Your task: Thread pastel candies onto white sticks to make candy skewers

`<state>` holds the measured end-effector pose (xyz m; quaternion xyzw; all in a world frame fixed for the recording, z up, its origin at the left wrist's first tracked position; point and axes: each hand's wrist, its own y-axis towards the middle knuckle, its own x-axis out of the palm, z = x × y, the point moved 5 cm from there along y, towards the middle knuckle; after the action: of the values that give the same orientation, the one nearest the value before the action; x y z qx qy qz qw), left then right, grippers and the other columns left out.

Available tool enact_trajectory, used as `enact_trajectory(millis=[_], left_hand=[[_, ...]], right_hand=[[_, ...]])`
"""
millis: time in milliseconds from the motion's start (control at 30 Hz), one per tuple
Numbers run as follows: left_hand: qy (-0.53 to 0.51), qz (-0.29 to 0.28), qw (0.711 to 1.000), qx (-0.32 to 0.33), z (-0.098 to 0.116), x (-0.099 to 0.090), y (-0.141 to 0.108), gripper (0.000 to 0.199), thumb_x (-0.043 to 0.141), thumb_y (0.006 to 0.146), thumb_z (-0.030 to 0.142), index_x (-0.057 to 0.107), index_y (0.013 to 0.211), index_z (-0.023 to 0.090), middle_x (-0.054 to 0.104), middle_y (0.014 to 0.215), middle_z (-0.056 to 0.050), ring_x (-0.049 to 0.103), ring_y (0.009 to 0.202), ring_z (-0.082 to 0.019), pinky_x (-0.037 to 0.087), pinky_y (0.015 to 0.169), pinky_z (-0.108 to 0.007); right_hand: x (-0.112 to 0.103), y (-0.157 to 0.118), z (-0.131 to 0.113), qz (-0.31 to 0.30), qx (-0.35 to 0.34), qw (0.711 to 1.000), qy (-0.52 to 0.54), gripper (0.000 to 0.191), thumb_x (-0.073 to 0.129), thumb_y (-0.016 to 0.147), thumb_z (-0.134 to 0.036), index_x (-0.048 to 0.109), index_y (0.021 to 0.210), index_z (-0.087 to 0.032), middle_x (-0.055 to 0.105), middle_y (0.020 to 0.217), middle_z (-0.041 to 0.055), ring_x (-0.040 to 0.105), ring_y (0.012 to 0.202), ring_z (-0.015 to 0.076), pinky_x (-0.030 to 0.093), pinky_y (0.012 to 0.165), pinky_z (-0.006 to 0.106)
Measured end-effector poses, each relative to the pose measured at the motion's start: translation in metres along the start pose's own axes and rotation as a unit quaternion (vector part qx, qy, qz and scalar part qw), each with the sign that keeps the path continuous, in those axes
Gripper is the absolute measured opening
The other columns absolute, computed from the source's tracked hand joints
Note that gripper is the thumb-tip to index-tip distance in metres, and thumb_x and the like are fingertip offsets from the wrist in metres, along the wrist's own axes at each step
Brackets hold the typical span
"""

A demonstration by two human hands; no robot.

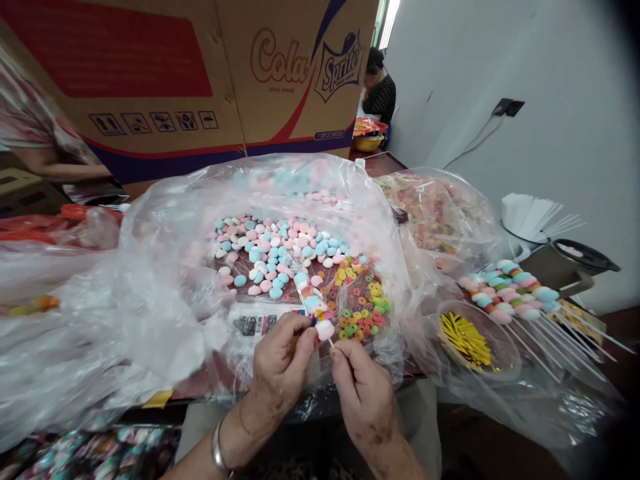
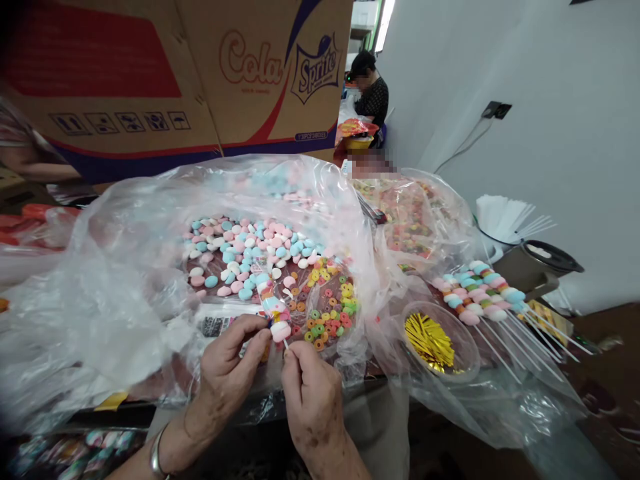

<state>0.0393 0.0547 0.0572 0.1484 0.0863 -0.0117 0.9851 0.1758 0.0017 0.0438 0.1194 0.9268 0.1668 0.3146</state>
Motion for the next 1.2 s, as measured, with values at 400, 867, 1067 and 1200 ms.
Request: enact_trajectory(millis=[400, 867, 1067, 1200], left_hand=[[-0.175, 0.04, 0.969, -0.17, -0.029, -0.004, 0.007, 0.015, 0.072, 0.083, 0.032, 0.065, 0.078, 0.02, 0.063, 0.066, 0.002, 0.055, 0.06, -0.013, 0.044, 0.058, -0.021], [-0.354, 0.114, 0.871, -0.321, -0.025, 0.008, 0.02, 0.043, 0.085, 0.069, 0.048, 0.056, 0.078, 0.017, 0.066, 0.058, 0.001, 0.066, 0.047, -0.018, 0.052, 0.044, -0.026], [-0.339, 0.13, 0.855, -0.371, -0.031, 0.005, 0.023, 0.028, 0.076, 0.081, 0.039, 0.06, 0.085, 0.016, 0.063, 0.05, 0.001, 0.066, 0.043, -0.021, 0.053, 0.044, -0.029], [-0.329, 0.122, 0.828, -0.438, -0.035, 0.004, 0.021, 0.02, 0.061, 0.094, 0.033, 0.062, 0.089, 0.014, 0.065, 0.05, -0.003, 0.064, 0.04, -0.021, 0.054, 0.042, -0.03]], right_hand=[[-0.001, 0.0, -0.005, 0.032, -0.087, 0.993, -0.079, 0.026, 0.04, 0.096, -0.016, 0.06, 0.08, -0.018, 0.059, 0.057, -0.0016, 0.057, 0.048, 0.0115, 0.039, 0.051, 0.021], [0.01, -0.008, -0.011, 0.017, -0.119, 0.986, -0.114, 0.025, 0.043, 0.094, -0.014, 0.06, 0.076, -0.019, 0.059, 0.055, -0.0015, 0.056, 0.047, 0.0121, 0.036, 0.051, 0.024], [0.014, -0.012, -0.017, 0.054, -0.19, 0.962, -0.187, 0.027, 0.045, 0.093, -0.009, 0.062, 0.075, -0.018, 0.057, 0.049, -0.0025, 0.051, 0.043, 0.0117, 0.036, 0.056, 0.027], [0.013, -0.012, -0.018, 0.055, -0.179, 0.966, -0.176, 0.026, 0.045, 0.093, -0.01, 0.063, 0.076, -0.017, 0.058, 0.05, -0.002, 0.053, 0.043, 0.0121, 0.036, 0.055, 0.027]])
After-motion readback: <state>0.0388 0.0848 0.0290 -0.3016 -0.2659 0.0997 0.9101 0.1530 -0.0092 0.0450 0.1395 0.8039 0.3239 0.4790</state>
